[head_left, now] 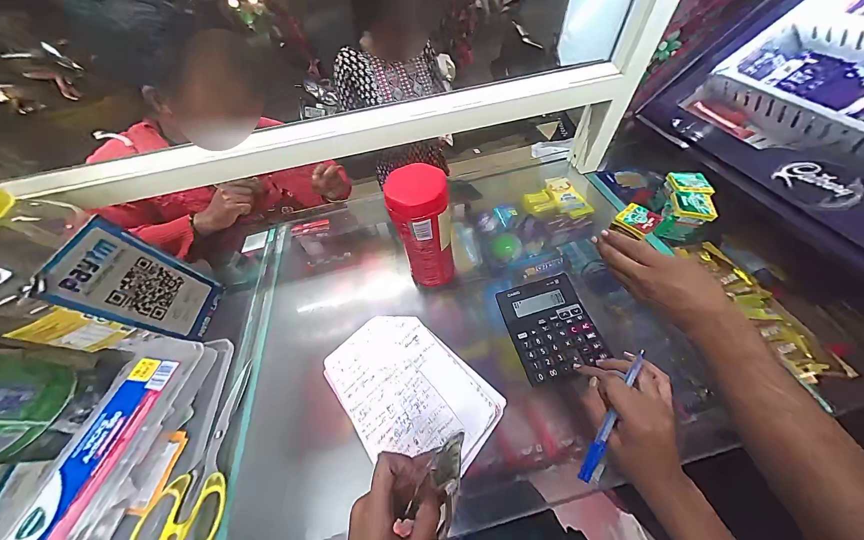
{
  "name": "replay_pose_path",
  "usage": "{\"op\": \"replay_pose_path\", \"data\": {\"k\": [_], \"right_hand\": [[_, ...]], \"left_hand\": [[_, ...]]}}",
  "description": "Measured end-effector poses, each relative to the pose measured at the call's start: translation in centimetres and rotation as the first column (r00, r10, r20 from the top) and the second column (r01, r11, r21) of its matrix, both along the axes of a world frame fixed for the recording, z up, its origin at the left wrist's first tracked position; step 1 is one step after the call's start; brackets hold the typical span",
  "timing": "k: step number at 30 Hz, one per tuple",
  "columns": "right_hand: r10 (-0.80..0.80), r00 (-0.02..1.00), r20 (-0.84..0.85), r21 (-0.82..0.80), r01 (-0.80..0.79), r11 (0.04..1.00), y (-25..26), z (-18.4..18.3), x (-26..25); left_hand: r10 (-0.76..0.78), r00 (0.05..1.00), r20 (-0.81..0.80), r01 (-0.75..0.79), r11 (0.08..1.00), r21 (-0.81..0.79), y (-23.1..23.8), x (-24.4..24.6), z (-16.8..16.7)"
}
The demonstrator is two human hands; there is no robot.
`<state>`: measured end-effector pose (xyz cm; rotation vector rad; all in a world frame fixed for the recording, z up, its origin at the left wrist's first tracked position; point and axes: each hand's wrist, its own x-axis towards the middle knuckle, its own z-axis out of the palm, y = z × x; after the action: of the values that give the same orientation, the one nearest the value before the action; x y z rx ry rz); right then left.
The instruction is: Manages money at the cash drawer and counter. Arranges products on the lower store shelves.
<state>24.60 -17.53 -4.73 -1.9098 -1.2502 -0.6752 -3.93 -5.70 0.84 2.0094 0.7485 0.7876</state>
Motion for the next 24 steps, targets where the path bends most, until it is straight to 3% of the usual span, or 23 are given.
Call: {"op": "replay_pose_path", "data": {"k": [3,6,9,11,14,17,19,22,24], "right_hand": [[0.078,0.988,-0.13,0.111,-0.063,0.992,-2.7,0.5,-1.7],[0.22,0.893,-0.393,-0.019,-0.247,0.969,-8.8,1.7,-4.7],[0.239,0.738,-0.631,-0.176,-0.436,0.882,-16.5,2.8,-7.3],[0.175,0.633,-0.754,-0.168,-0.443,0.881,-22.3,2.4,-8.7],[0.044,0.644,-0.764,-0.219,-0.322,0.921,-31.9,1.4,-10.1],[-0.182,0.601,-0.779,-0.333,-0.15,0.931,-42.2,-0.2,-11.6],[-0.334,0.527,-0.782,-0.342,0.085,0.936,-48.5,-1.8,-13.3],[-0.505,0.279,-0.817,-0.377,0.404,0.833,-57.0,-4.3,-15.9],[-0.466,0.103,-0.879,-0.321,0.595,0.737,-62.9,-6.3,-17.4]], "left_hand": [[-0.19,0.981,0.035,0.19,0.982,-0.016,-1.0,0.6,0.6],[-0.426,0.904,-0.036,0.425,0.905,-0.011,-3.5,2.4,1.1],[-0.639,0.714,-0.287,0.653,0.755,-0.056,-8.1,5.4,1.0],[-0.699,0.522,-0.49,0.746,0.652,-0.135,-12.5,7.3,0.6],[-0.687,0.288,-0.667,0.802,0.554,-0.225,-20.6,10.1,-0.5],[-0.694,0.146,-0.705,0.827,0.476,-0.298,-30.3,12.5,-2.4],[-0.719,0.101,-0.687,0.842,0.43,-0.326,-37.9,13.9,-3.3],[-0.789,0.061,-0.611,0.927,0.272,-0.259,-49.4,15.7,-4.9],[-0.837,0.02,-0.546,0.966,0.157,-0.205,-56.6,16.6,-5.4]]}}
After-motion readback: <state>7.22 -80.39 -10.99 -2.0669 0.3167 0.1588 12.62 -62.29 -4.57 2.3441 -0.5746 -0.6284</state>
